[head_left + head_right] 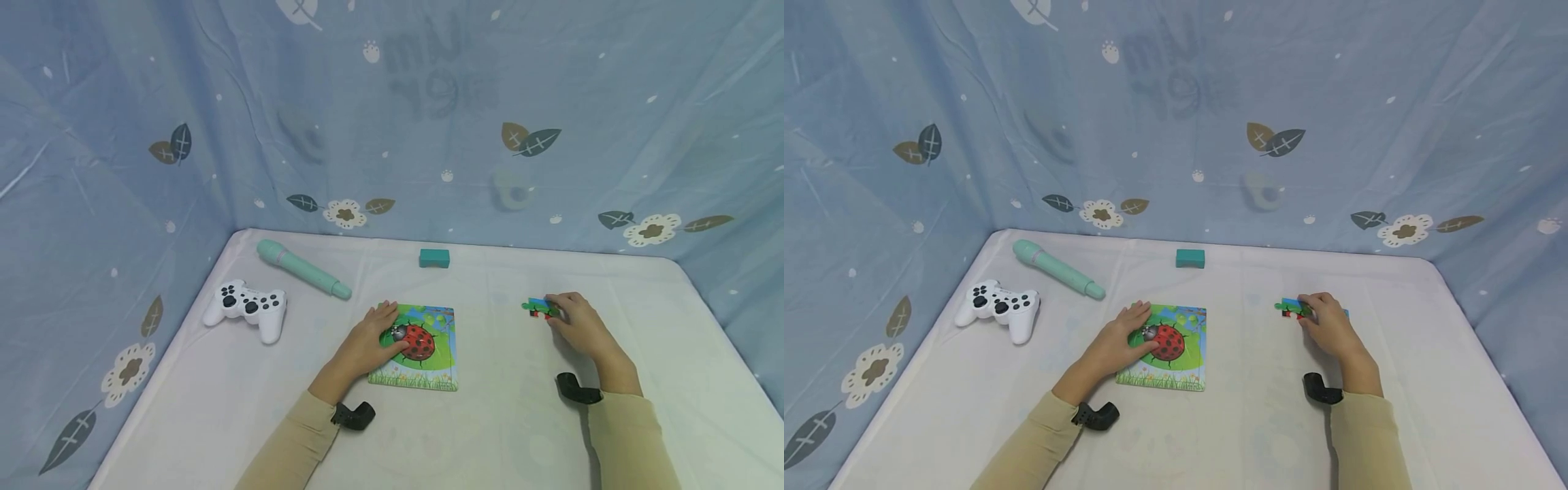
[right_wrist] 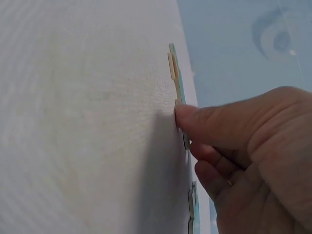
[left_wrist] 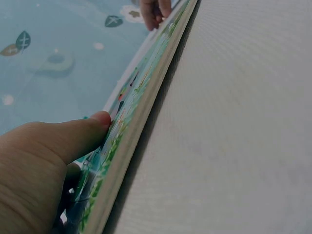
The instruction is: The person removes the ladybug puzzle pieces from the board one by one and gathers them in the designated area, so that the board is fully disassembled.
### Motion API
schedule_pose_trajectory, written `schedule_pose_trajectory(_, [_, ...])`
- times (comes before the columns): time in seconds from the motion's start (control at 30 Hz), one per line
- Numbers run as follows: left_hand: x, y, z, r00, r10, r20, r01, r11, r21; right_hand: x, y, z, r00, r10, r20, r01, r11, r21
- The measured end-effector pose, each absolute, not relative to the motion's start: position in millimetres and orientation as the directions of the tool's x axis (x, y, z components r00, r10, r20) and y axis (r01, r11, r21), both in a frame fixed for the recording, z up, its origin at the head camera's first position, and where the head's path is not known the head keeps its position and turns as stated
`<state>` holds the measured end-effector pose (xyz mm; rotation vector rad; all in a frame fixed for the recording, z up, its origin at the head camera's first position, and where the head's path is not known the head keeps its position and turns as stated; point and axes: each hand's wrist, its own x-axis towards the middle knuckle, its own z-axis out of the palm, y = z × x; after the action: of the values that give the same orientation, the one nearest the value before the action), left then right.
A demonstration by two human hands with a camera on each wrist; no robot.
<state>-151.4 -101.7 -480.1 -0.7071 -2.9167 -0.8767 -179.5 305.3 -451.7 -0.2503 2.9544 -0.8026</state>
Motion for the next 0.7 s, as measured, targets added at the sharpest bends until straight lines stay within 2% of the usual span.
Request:
schedule_pose_trajectory(0.2, [-151,-102,-482,-0.898,0.417,0.139,0.425,0.746,0.512,-174,301,-448,-0.986,-0.168,-0.017,-0.128,0.805,-0.579])
schedule_pose_trajectory(0.37, [-151,-103,-485,-0.903,0.404,0.148,0.420,0.752,0.508,-170,289,-447,-0.974,-0.222,0.037,-0.185,0.698,-0.692])
schedule_pose_trajectory(0.7, [-154,-109,-484,-0.900,0.398,0.179,0.427,0.719,0.548,-173,231,-450,-0.935,-0.343,0.094,-0.278,0.538,-0.796])
